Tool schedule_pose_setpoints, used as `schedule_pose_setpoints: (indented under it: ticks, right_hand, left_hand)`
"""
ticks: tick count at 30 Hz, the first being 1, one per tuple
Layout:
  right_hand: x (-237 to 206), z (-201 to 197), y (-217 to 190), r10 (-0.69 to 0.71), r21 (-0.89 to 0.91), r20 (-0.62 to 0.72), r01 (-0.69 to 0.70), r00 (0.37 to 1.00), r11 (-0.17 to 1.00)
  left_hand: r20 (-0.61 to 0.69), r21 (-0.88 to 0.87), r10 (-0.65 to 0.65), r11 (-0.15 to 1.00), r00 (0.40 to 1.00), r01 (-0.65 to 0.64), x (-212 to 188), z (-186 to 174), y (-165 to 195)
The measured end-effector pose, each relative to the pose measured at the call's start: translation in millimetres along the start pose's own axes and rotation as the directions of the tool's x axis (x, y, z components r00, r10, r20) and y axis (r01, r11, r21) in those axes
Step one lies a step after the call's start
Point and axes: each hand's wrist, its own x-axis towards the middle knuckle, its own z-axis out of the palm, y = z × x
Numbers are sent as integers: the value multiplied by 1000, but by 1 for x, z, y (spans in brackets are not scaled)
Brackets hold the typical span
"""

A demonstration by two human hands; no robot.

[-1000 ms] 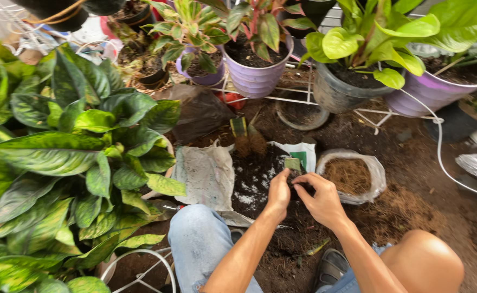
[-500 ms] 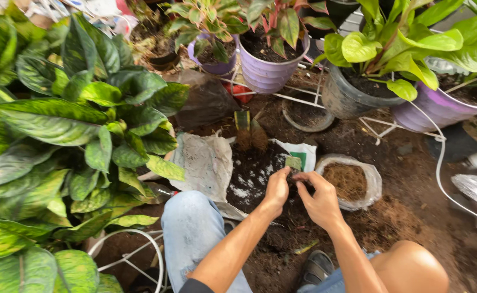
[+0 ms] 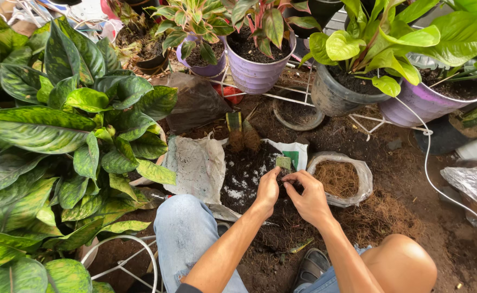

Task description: The person sits on the ground among potted plants and works a small seedling with its root ball, pressing and shaping soil around the roots by hand while holding a small green plant tag, with soil and dried fiber laid out on the ground beside them.

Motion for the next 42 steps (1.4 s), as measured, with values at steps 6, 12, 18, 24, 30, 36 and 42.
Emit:
schedule_pose_setpoints:
  ticks: [6,12,18,24,30,36,42]
  right_hand:
    - [4,2,1,134,9,12,-134,991,991]
    - [8,9,14,-15,66,-68,19,998,998]
    - [2,-1,9,80,55,-36,-78,996,995]
    - [1,-1,2,33,60,-46,-31,998,998]
    - [0,6,8,21,58,15,-22,1000,998]
    - [1,10,8,71,71,-10,-70,997,995]
    - [0,16,10,-22,79,-77,28,997,996]
  left_hand:
    - [-45,-100,88,991,995,-92,0,1,-6]
    - [-83,-115,115,986,990,-124,17,-11,-14]
    - [-67,-69,61,995,996,-66,24,-18,-19]
    - [-41,-144,63,987,997,-68,19,-9,-6]
    - [4,-127,87,988,996,-86,-4,0,11]
    - [0,-107,110,988,994,-110,-19,6,26]
    - [-34,2,200,980,979,-200,-22,8,28]
